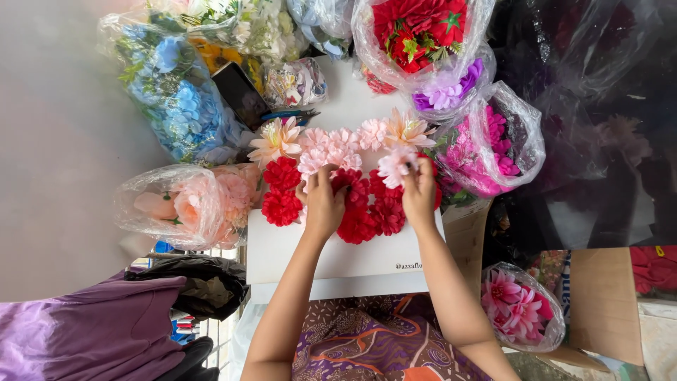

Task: The person arranges red and pink artificial flowers on a white rectangular board, creating a heart-shaped pattern. They use their hands to place and adjust the flowers, working within a workspace surrounded by bags of floral supplies.

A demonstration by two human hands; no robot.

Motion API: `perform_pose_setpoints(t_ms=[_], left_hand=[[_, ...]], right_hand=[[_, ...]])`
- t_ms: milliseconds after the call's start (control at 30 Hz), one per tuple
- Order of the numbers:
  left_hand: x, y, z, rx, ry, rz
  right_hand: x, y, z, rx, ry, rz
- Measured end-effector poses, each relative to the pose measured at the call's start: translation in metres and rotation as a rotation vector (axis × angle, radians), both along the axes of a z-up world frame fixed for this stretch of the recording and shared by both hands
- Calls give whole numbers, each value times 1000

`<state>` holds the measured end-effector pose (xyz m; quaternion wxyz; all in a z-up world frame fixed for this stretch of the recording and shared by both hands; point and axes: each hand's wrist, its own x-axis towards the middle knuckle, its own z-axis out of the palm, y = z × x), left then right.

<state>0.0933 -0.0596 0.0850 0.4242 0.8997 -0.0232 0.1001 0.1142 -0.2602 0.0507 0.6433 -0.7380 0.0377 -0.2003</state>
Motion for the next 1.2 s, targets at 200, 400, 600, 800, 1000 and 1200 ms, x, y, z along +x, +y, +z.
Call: perform_pose_setpoints(t_ms=[200, 400, 600, 800, 1000, 1200], left_hand=[[31, -15, -57, 283, 126, -33], [44, -15, -84, 390, 181, 4], [41, -25, -83, 508, 197, 76], [-4, -20, -16, 400, -224, 157], [-39, 37, -36, 279, -735, 413], [-64, 72, -73, 374, -779, 520]], right_hand=[[-2, -28, 17, 355, 29, -85], [-2, -39, 30, 549, 115, -81], [14, -47, -6, 639, 144, 49], [11, -13, 30, 283, 128, 115], [55, -5, -9, -330, 255, -13], [71, 17, -15, -531, 303, -12]])
